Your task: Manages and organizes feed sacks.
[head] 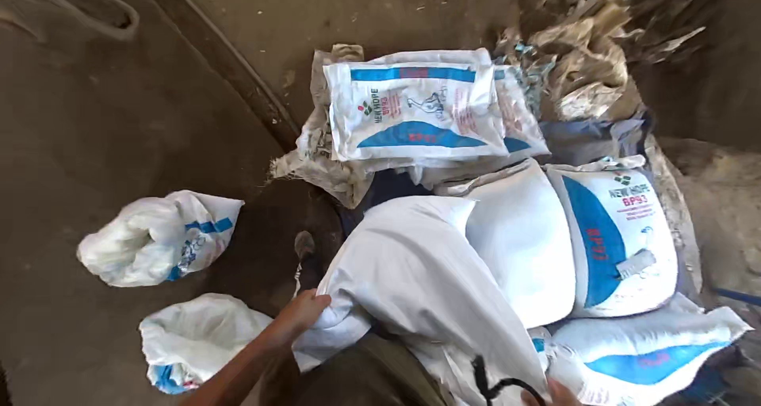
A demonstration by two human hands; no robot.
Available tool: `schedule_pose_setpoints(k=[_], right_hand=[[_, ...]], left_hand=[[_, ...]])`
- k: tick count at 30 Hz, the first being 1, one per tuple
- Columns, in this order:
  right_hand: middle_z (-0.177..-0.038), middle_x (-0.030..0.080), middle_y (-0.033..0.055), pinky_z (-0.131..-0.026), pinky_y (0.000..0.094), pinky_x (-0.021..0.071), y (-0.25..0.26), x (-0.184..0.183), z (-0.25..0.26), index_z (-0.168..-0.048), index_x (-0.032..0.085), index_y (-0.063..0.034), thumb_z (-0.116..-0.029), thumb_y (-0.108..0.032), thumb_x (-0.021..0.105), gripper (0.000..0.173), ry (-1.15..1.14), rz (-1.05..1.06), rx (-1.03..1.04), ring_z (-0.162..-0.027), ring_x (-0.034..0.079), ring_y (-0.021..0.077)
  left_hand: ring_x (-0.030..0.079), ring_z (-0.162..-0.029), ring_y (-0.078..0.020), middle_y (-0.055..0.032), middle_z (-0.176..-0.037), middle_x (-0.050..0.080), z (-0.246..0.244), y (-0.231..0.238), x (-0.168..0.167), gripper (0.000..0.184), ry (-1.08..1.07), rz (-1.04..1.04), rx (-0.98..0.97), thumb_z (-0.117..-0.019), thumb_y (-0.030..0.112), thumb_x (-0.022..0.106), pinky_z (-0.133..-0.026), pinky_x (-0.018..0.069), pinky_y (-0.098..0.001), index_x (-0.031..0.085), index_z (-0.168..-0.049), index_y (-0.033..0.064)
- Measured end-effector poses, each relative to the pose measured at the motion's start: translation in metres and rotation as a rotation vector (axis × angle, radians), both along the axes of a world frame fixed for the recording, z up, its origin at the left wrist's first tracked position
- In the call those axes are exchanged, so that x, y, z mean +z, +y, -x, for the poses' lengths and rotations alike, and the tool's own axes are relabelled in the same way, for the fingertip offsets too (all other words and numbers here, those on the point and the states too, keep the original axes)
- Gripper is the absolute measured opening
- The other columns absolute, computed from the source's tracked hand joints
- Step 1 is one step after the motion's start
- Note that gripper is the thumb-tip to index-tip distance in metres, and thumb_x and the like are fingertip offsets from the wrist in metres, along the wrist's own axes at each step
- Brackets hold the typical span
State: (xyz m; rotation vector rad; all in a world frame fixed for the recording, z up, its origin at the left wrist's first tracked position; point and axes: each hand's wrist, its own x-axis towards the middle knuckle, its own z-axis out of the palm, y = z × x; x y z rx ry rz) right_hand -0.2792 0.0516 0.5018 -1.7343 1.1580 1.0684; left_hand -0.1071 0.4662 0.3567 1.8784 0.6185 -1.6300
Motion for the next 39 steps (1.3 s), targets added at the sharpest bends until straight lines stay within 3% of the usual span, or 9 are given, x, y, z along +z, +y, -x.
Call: schedule_pose_setpoints(k=[5, 12, 17, 22, 25, 27, 30, 34, 39], right_hand=[[-0.112, 0.067, 0.0247, -0.087, 0.0534, 0.0557, 0.062, -0.149, -0.055, -0.130, 0.059, 0.0046, -0.0940, -0.007, 0.067, 0.038, 0.098, -0.030, -0.107, -0.098, 0.067, 0.0336], [-0.111, 0.068, 0.0139, -0.083, 0.0425, 0.0572, 0.046, -0.176, -0.051, -0.140, 0.051, -0.0045, -0.1042, -0.018, 0.038, 0.040, 0.045, -0.212, -0.488, -0.096, 0.068, 0.0212], [-0.157, 0.038, 0.0284, -0.110, 0.0534, 0.0470, -0.013, -0.223, -0.009, -0.156, 0.036, 0.0007, -0.0830, 0.000, 0.068, 0.080, -0.261, 0.051, 0.511, -0.138, 0.048, 0.0423], [-0.148, 0.055, 0.0234, -0.111, 0.0723, 0.0313, 0.030, -0.247, -0.059, -0.118, 0.078, -0.0159, -0.0963, -0.012, 0.057, 0.030, -0.906, -0.200, 0.800, -0.140, 0.043, 0.0526], [-0.131, 0.071, 0.0117, -0.120, 0.0582, 0.0311, 0.040, -0.273, -0.063, -0.087, 0.077, -0.0111, -0.1023, -0.031, 0.049, 0.038, -0.955, -0.445, 0.579, -0.139, 0.053, 0.0363], [-0.118, 0.075, 0.0159, -0.121, 0.0492, 0.0346, 0.062, -0.272, -0.063, -0.086, 0.073, -0.0012, -0.1050, -0.043, 0.040, 0.056, -0.842, -0.524, 0.262, -0.134, 0.058, 0.0331], [-0.102, 0.076, 0.0143, -0.105, 0.0421, 0.0527, 0.101, -0.268, -0.051, -0.099, 0.067, 0.0072, -0.1026, -0.040, 0.037, 0.056, -0.724, -0.398, -0.235, -0.109, 0.071, 0.0229], [-0.092, 0.077, -0.0082, -0.087, 0.0322, 0.0595, 0.114, -0.264, -0.034, -0.095, 0.074, -0.0271, -0.0852, -0.086, 0.043, 0.067, -0.701, -0.446, -0.564, -0.093, 0.073, 0.0071], [-0.079, 0.072, -0.0081, -0.078, 0.0271, 0.0577, 0.085, -0.293, -0.024, -0.087, 0.071, -0.0266, -0.0950, -0.078, 0.027, 0.068, -0.564, -0.625, -0.554, -0.081, 0.069, 0.0052]], left_hand=[[0.062, -0.111, -0.0424, -0.0311, -0.117, 0.064, 0.051, 0.060, -0.112, 0.048, 0.006, -0.149, 0.234, -0.1051, 0.035, 0.052, -0.096, 0.0474, -0.0621, 0.063, -0.122, -0.0088], [0.063, -0.108, -0.0380, -0.0283, -0.115, 0.064, 0.038, 0.062, -0.132, 0.047, 0.054, -0.118, 0.308, -0.1060, 0.035, 0.050, -0.094, 0.0483, -0.0591, 0.062, -0.123, -0.0066], [0.060, -0.118, -0.0413, -0.0304, -0.124, 0.063, 0.017, 0.068, -0.138, 0.054, 0.047, -0.081, 0.174, -0.1075, 0.041, 0.046, -0.101, 0.0445, -0.0615, 0.062, -0.125, -0.0077], [0.058, -0.122, -0.0354, -0.0216, -0.143, 0.055, 0.067, 0.127, -0.142, 0.061, -0.294, -0.001, 0.236, -0.0994, 0.003, 0.049, -0.095, 0.0502, -0.0526, 0.031, -0.158, 0.0063], [0.016, -0.151, -0.0552, -0.0336, -0.166, 0.009, 0.117, 0.131, -0.140, 0.125, -0.532, 0.067, 0.002, -0.0622, 0.022, 0.095, -0.117, 0.0214, -0.0711, 0.022, -0.161, -0.0018], [0.013, -0.153, -0.0518, -0.0309, -0.167, 0.010, 0.117, 0.112, -0.150, 0.131, -0.724, 0.126, 0.004, -0.0506, 0.054, 0.096, -0.120, 0.0183, -0.0701, 0.038, -0.157, 0.0050], [0.022, -0.153, -0.0467, -0.0249, -0.162, 0.032, 0.091, 0.089, -0.182, 0.066, -0.842, 0.269, 0.031, -0.0865, 0.050, 0.075, -0.122, 0.0179, -0.0653, 0.064, -0.139, 0.0130], [0.063, -0.121, -0.0253, -0.0203, -0.128, 0.066, 0.090, 0.067, -0.179, 0.040, -0.461, 0.311, 0.577, -0.1083, 0.026, 0.048, -0.108, 0.0474, -0.0451, 0.059, -0.134, -0.0029], [0.060, -0.061, -0.0059, 0.0021, -0.069, 0.060, 0.146, 0.059, -0.170, 0.032, -0.525, 0.137, 1.727, -0.1085, 0.015, 0.026, -0.061, 0.0547, -0.0254, 0.056, -0.101, 0.0042]])
